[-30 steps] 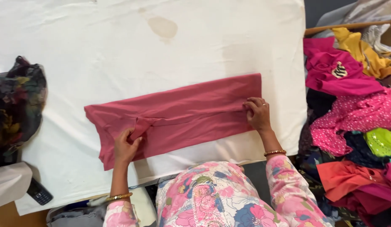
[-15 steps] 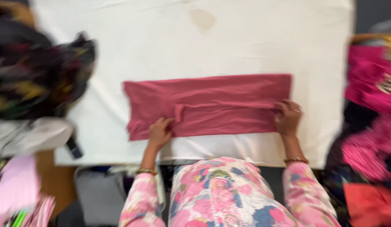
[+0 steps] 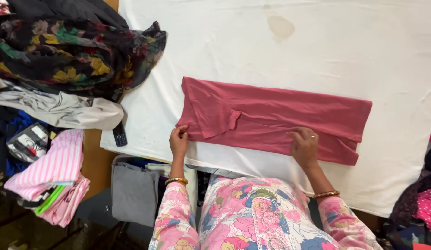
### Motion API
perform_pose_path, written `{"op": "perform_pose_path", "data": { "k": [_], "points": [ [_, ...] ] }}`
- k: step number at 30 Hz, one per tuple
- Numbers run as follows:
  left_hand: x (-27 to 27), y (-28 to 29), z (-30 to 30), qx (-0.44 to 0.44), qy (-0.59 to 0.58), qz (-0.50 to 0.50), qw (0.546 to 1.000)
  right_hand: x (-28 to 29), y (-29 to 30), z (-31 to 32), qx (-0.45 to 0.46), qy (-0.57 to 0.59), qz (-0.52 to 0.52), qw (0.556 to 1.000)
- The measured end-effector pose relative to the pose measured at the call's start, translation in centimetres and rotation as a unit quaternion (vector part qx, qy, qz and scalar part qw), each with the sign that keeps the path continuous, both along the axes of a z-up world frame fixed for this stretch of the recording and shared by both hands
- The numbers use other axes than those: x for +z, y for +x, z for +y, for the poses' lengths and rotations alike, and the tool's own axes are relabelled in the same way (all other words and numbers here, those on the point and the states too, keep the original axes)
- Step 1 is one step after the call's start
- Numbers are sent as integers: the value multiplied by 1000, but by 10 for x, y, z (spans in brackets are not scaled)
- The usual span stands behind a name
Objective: Folding various items of clothing and placing them into a plastic storage container.
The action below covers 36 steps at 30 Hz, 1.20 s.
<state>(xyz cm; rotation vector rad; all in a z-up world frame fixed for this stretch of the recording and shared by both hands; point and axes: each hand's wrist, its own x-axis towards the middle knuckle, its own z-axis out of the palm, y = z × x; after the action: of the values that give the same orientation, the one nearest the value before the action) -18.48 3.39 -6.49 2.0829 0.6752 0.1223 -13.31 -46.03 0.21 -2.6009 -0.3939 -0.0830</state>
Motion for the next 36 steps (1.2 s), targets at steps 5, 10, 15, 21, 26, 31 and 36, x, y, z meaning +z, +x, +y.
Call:
{"op": "perform_pose_path", "data": {
  "k": [5, 10, 15, 21, 26, 31, 36],
  "points": [
    [56, 43, -21, -42, 160, 101, 981, 1, -11, 34, 16, -35, -5, 999],
    [48, 57, -44, -125, 242, 80, 959, 5, -19, 35, 1, -60, -2, 998],
    [72, 59, -106, -399, 288, -133, 860, 0, -26, 27, -80, -90, 20, 993],
    [59, 46, -135, -465, 262, -73, 842, 0, -36, 7, -143, -76, 14, 987],
    [28, 56, -147, -417, 291, -89, 857, -8, -41, -23, -202, -75, 7, 977],
    [58, 67, -167, -401, 236, -84, 881, -10, -31, -73, -308, -39, -66, 948],
    [68, 70, -211, -330, 179, -68, 924, -21, -10, -128, -468, 81, -21, 880]
  ]
}}
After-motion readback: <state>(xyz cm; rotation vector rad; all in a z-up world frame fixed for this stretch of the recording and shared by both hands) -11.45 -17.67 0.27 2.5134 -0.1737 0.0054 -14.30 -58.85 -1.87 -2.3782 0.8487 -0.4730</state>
